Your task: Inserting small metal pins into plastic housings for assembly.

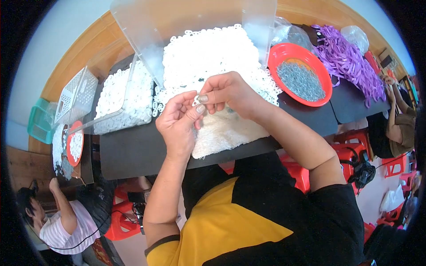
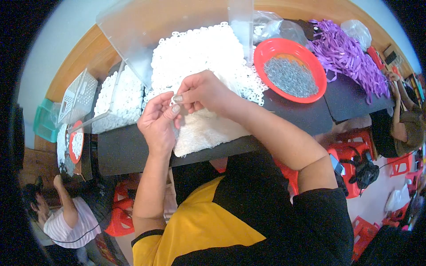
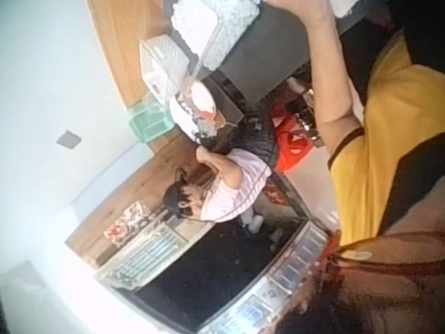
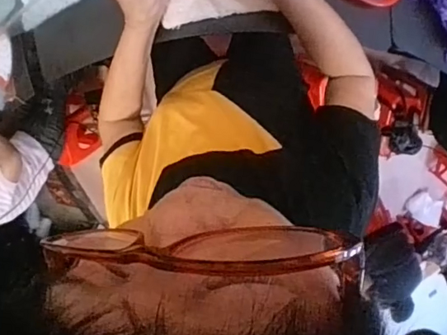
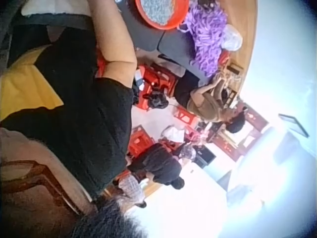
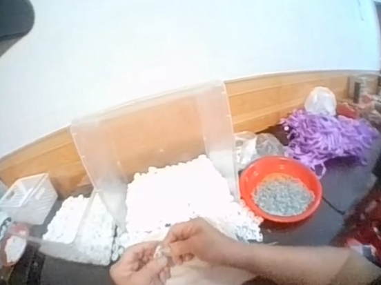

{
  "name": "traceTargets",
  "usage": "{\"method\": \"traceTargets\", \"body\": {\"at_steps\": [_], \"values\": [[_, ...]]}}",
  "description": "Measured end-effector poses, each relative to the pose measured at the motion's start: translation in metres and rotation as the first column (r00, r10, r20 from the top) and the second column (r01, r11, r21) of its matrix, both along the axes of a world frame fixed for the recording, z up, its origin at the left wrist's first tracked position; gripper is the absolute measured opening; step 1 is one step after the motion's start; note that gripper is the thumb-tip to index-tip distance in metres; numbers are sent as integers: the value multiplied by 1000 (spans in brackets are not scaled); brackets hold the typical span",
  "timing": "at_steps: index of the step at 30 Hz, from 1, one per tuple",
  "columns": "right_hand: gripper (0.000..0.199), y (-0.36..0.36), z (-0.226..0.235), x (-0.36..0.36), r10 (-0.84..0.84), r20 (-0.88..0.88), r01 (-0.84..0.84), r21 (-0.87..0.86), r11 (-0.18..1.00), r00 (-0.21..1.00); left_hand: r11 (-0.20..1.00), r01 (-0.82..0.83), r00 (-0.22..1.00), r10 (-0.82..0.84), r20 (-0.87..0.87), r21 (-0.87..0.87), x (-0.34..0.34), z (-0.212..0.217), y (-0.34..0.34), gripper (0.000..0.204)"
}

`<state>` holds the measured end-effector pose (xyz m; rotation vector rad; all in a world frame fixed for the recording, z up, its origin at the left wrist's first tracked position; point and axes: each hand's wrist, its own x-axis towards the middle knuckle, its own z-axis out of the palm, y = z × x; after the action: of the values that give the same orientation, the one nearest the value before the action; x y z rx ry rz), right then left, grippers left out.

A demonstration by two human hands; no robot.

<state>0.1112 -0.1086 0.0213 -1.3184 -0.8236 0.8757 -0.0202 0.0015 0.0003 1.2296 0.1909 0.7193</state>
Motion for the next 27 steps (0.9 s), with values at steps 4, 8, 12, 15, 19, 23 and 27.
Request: {"method": "traceTargets", "body": {"at_steps": [4, 8, 12, 15, 19, 23, 27], "values": [[15, -3, 4, 7, 78, -3, -78, -64, 995, 997, 993, 46, 999, -47, 13, 107, -1, 1, 0, 30], [16, -7, 8, 9, 118, 20, -117, -81, 990, 993, 991, 115, 993, -113, -21, 71, -2, -1, 1, 30], [16, -7, 7, 9, 126, -17, -127, -78, 989, 992, 992, 77, 997, -74, -36, 103, -2, -2, 0, 28], [16, -7, 6, 8, 135, -33, -137, -72, 988, 990, 983, 28, 999, -20, -45, 180, -4, -3, 0, 28], [16, -9, 7, 8, 154, -27, -156, -61, 986, 988, 966, 6, 1000, -5, -4, 257, -6, -2, -2, 27], [16, -8, 3, 8, 153, -52, -156, -55, 986, 987, 957, 11, 1000, -8, -10, 290, -7, -1, -3, 26], [15, -10, 6, 5, 155, -89, -160, -57, 985, 984, 916, -48, 998, 58, -12, 399, -7, -4, -3, 24]]}}
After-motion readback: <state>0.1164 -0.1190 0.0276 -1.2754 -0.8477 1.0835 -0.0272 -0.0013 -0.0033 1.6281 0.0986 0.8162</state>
